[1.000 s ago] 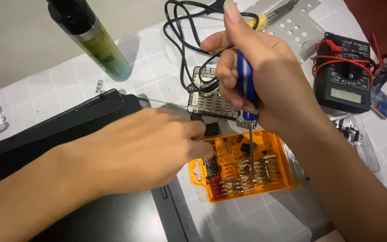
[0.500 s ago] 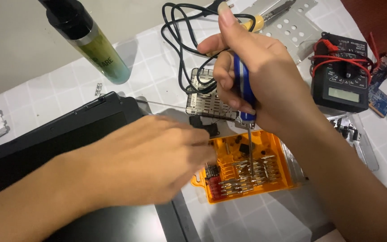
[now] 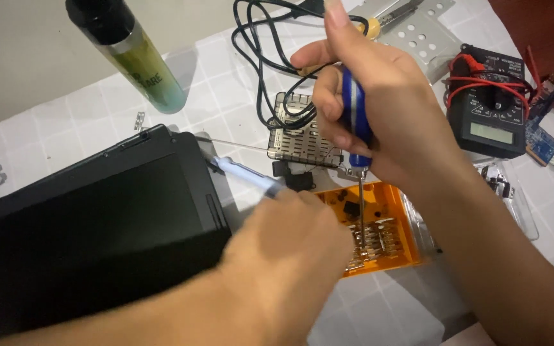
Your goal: Disassembling a laptop screen bezel with a screwdriver and cleaning the display surface.
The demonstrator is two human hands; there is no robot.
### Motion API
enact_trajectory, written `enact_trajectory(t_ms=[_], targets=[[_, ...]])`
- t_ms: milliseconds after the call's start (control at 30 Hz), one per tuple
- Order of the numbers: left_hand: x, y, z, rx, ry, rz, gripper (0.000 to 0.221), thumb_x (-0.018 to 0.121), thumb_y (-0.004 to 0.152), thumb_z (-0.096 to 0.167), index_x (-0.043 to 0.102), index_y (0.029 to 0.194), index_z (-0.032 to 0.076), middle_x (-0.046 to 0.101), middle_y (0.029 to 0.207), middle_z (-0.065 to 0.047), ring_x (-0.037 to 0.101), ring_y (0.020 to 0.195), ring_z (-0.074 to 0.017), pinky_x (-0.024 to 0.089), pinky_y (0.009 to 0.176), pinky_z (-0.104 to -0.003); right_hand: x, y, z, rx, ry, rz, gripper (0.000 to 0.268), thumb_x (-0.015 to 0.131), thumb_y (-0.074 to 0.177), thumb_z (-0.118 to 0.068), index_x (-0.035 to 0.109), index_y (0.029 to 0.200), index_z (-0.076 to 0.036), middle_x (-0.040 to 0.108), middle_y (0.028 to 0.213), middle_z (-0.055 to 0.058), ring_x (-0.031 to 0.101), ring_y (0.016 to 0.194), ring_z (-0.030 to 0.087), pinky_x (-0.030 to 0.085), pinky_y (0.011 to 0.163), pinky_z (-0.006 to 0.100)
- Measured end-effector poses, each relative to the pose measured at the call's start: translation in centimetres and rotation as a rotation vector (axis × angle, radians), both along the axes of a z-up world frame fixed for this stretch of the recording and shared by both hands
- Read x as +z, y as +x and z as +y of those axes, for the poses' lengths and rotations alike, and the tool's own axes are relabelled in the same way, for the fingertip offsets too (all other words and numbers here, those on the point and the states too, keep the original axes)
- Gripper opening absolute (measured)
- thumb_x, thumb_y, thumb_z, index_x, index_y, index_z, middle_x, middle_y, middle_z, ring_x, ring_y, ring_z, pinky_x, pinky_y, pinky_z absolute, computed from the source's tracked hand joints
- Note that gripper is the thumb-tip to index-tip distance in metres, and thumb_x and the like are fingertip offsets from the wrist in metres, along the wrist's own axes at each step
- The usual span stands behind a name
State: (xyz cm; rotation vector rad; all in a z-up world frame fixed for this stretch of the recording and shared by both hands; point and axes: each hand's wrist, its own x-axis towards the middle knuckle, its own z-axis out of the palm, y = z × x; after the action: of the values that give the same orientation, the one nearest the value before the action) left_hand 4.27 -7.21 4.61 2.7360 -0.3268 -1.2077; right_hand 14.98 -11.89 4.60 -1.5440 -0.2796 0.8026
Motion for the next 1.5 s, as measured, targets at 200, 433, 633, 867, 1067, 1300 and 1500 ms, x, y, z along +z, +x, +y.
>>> enact_trajectory(t_ms=[200,433,633,867,1067,1300,1500], targets=[[-4.7,-2.7,-2.3,-0.006,0.180,-0.396,0.014,0.075,0.075,0.018,0.072,0.087,0.011,0.064,0.084,-0.019,0.056,0.069,-0.0322,0.043,0.044,-0.035,-0.9,0.3,-0.4,0.021,0.038,-0.063,0.047,0.048,0.096,-0.048,0.066,0.106,-0.005,0.046,0.052,-0.005,0.037,0.035,0.009,0.025,0.033,0.023],[-5.5,-3.9,-3.1,0.137,0.250,-0.496,0.023,0.067,0.085,0.025,0.074,0.102,0.011,0.061,0.097,-0.024,0.054,0.077,-0.0368,0.043,0.050,-0.043,-1.1,-0.2,-0.3,0.056,0.072,-0.084,0.044,0.047,0.102,-0.048,0.064,0.105,-0.007,0.048,0.053,-0.008,0.038,0.037,0.004,0.024,0.033,0.020],[-5.6,-4.7,-2.7,0.151,0.202,-0.499,0.026,0.055,0.093,0.016,0.071,0.108,0.001,0.057,0.098,-0.025,0.051,0.077,-0.0360,0.045,0.053,-0.042,-1.6,-0.3,-0.4,0.114,0.079,-0.190,0.049,0.042,0.105,-0.050,0.061,0.110,-0.006,0.045,0.056,-0.008,0.038,0.039,0.006,0.023,0.033,0.022],[-5.7,-7.6,0.6,0.284,0.053,-0.871,0.029,0.051,0.097,0.011,0.067,0.118,-0.001,0.060,0.106,-0.018,0.062,0.080,-0.0329,0.052,0.061,-0.040,-2.1,0.1,-1.1,0.402,0.170,-0.085,0.046,0.042,0.114,-0.046,0.065,0.112,-0.006,0.053,0.063,-0.008,0.038,0.039,0.002,0.027,0.031,0.017],[-2.2,-16.0,13.8,0.294,0.012,-1.042,0.020,0.058,0.092,0.014,0.062,0.073,0.011,0.062,0.073,-0.010,0.059,0.062,-0.0273,0.045,0.055,-0.044,-0.1,-4.8,1.3,0.412,-0.560,-0.121,0.030,0.065,0.099,-0.026,0.077,0.116,-0.004,0.062,0.067,0.025,0.043,0.037,0.029,0.033,0.030,0.037],[-2.0,-27.2,23.3,0.927,-0.275,-0.852,0.030,0.047,0.105,0.031,0.059,0.088,0.009,0.066,0.136,-0.011,0.059,0.133,-0.0247,0.042,0.104,-0.039,3.1,-13.2,4.0,0.359,-0.953,-0.276,0.036,0.085,0.085,-0.021,0.076,0.118,-0.011,0.080,0.099,0.011,0.063,0.067,0.032,0.046,0.062,0.040],[-4.0,-29.0,21.0,1.043,-0.426,-0.907,0.022,0.055,0.100,0.031,0.069,0.095,0.016,0.065,0.144,-0.005,0.060,0.127,-0.0188,0.046,0.094,-0.032,4.8,-15.8,6.0,0.440,-1.096,-0.490,0.049,0.084,0.083,-0.034,0.067,0.128,-0.025,0.083,0.112,0.000,0.077,0.098,0.021,0.055,0.089,0.037]])
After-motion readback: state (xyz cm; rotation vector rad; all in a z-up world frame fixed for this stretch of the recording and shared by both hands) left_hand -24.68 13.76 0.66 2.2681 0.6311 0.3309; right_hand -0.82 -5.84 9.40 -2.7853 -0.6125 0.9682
